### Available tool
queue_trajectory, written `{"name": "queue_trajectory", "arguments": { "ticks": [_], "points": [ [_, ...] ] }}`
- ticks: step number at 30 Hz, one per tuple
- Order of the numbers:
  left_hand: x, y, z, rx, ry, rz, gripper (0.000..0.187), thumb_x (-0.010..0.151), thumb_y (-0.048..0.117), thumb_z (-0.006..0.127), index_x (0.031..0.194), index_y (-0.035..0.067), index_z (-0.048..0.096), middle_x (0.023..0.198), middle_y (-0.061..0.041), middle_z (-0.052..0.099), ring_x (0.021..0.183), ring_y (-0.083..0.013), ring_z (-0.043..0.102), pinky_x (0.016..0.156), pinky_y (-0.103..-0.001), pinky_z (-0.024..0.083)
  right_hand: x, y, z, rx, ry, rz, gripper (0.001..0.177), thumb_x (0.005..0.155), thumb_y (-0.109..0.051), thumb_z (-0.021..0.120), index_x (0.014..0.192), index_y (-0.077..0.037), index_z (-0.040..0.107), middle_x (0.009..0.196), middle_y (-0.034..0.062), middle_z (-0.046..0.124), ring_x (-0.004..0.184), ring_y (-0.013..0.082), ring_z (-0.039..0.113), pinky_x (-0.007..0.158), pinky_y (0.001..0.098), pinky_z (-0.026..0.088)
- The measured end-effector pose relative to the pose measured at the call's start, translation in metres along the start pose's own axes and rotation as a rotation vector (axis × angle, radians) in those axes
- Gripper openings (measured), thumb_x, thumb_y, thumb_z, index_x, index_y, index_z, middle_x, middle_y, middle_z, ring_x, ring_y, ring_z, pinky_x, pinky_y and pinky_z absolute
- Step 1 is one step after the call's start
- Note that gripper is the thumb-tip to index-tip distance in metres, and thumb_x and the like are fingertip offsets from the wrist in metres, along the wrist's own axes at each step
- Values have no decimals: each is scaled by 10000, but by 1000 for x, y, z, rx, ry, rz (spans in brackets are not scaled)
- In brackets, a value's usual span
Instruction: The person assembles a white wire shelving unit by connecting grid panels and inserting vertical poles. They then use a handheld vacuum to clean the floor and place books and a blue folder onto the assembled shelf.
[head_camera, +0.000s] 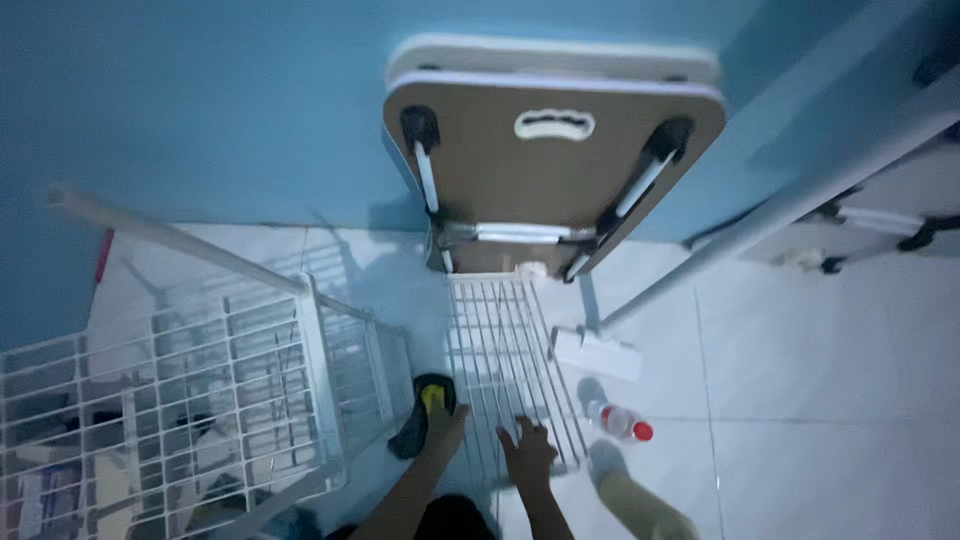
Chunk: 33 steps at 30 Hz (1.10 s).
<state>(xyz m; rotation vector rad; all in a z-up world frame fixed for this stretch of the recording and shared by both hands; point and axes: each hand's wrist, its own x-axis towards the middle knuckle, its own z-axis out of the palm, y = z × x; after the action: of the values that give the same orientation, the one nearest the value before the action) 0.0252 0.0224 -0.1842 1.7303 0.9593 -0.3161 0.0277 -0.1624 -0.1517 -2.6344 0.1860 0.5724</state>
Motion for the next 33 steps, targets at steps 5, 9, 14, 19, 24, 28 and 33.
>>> {"name": "queue_trajectory", "arguments": {
  "ticks": [5,9,14,19,24,28,33],
  "points": [
    [-10,23,-8,-407,-216,-209,745,882,338,691,1505,70,381,1319,-191,625,1077,-340,645,890,-473,530,-53,29,-43,46,329,-281,568,677,-456,870,1148,-180,711,955,108,690,806,260,713,750,515,514],
    [-56,41,-25,-900,-559,-218,740,887,358,659,1552,212,368,1340,-72,653,1023,-289,679,830,-487,561,-96,71,-71,188,434,-497,566,620,-451,910,1084,-179,737,902,101,713,646,216,707,612,408,594],
    [-162,57,-79,-1059,-943,208,765,1007,296,621,1655,126,251,1481,-194,563,1229,-342,667,1030,-511,567,-138,129,-89,138,621,-594,344,706,-237,786,1025,-118,741,867,127,701,776,291,686,743,430,553],
    [-270,75,-110,-1069,-1112,302,879,1003,254,602,1717,141,102,1467,-233,576,1198,-358,667,986,-495,575,-188,197,-160,21,581,-502,110,836,-144,773,899,-56,751,842,144,731,733,232,714,785,398,557],
    [-361,128,-171,-1048,-1173,261,986,991,208,677,1732,149,29,1462,-289,591,1194,-375,673,962,-520,583,-248,126,-325,-144,329,-287,244,827,-345,849,797,-105,810,721,113,731,678,224,738,694,376,638],
    [-436,152,-245,-1195,-1221,158,1065,956,135,721,1742,225,8,1512,-314,535,1206,-422,670,963,-575,590,-308,-4,-449,-489,118,-267,304,719,-481,912,854,-217,848,777,12,804,784,141,813,878,345,655],
    [-502,187,-343,-1475,-776,-431,1079,773,278,758,1607,420,89,1450,-365,471,1017,-561,674,794,-649,598,-392,-193,-527,-519,169,-617,221,736,-380,864,942,-308,832,1039,-51,739,1112,121,649,1221,558,288]
  ]
}}
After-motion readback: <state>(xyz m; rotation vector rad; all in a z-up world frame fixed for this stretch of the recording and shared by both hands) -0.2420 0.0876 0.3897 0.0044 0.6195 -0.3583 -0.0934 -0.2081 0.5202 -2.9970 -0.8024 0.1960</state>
